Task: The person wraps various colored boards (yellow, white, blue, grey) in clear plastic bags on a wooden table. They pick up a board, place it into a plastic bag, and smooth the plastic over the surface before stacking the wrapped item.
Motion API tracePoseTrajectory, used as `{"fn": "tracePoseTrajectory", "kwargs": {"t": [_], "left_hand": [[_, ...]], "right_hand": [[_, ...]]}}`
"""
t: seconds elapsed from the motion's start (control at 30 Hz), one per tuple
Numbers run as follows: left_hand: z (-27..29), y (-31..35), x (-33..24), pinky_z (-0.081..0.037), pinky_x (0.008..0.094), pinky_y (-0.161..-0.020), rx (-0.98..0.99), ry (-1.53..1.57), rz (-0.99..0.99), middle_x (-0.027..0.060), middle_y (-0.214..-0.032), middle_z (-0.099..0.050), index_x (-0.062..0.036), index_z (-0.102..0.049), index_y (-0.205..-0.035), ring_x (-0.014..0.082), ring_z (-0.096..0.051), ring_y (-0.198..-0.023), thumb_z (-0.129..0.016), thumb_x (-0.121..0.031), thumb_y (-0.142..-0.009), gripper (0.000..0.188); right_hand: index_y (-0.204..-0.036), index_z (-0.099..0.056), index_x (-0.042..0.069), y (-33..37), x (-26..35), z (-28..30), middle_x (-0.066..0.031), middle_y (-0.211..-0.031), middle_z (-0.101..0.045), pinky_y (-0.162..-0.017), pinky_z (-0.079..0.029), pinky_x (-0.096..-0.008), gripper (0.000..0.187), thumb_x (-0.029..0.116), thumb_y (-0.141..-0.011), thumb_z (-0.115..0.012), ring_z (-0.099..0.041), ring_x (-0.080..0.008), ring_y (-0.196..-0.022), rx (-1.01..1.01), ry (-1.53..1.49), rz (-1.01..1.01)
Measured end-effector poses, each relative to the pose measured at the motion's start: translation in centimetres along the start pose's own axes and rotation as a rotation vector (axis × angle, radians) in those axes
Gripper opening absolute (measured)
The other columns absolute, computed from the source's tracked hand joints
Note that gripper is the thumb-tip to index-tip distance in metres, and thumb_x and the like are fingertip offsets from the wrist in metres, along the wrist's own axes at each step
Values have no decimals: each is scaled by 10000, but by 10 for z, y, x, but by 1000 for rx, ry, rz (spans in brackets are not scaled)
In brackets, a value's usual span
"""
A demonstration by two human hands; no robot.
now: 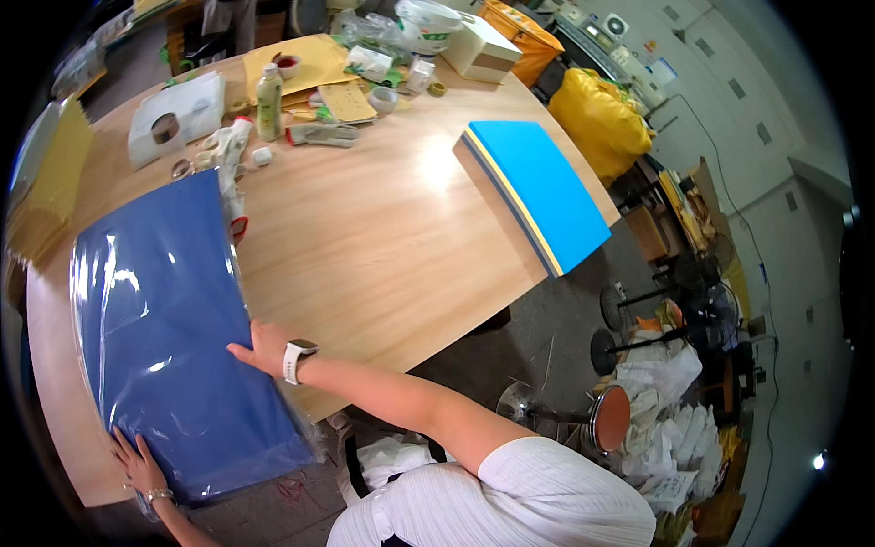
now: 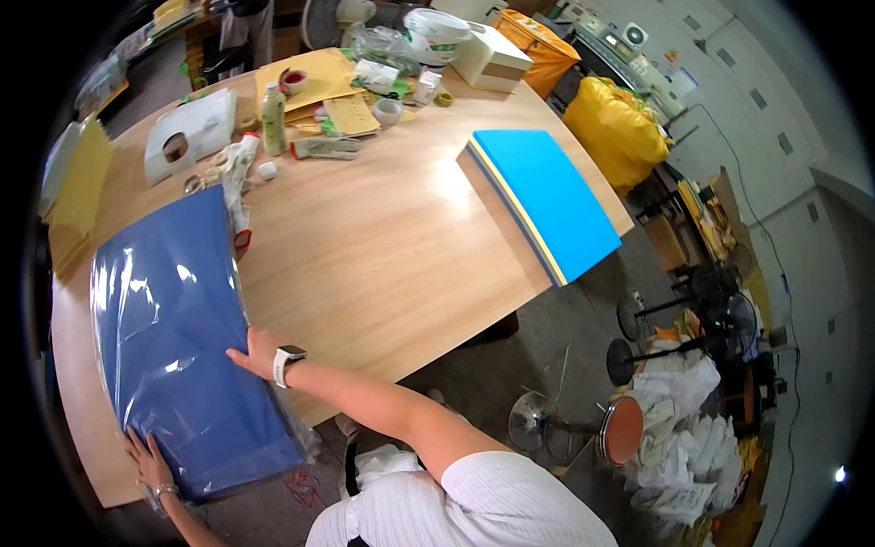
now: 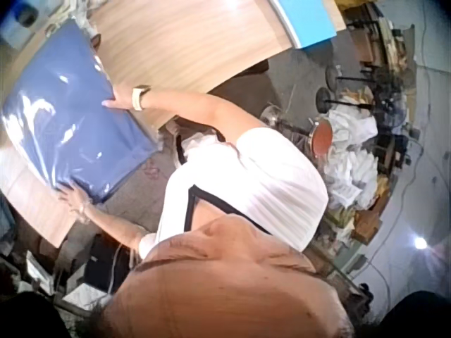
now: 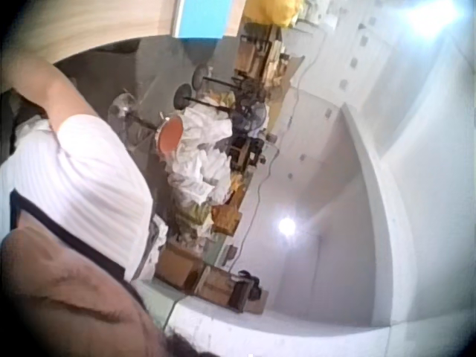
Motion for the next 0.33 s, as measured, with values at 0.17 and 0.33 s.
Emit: {"fn": "tracePoseTrajectory", "kwargs": {"t": [0.17, 0.33], "left_hand": [[-65, -33, 39, -130, 592, -969, -296, 242, -183, 60, -1407, -163, -189, -162, -1358, 291, -179, -1278, -239, -552, -854, 626], [78, 7, -58, -338, 533, -893, -472, -218, -222, 287, -1178, -415, 28, -323, -1254, 421, -403, -1100, -443, -420, -833, 626]], "right_hand": [[-908, -464, 11, 26, -50, 1, -135, -711, -558, -521, -427, -352, 395, 399, -840, -466, -541, -249, -559, -6, -521, 135], [-1055, -500, 84, 156, -202, 62, -66, -734, -585, -516, -449, -296, 314, 332, -871, -442, -539, -144, -568, -23, -530, -119]]}}
Point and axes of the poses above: each hand's wrist, its own y-axis away from the middle knuckle, its own z-axis out of the back of the hand, x = y × z, the point moved 4 cm from there along -y, towards the middle knuckle
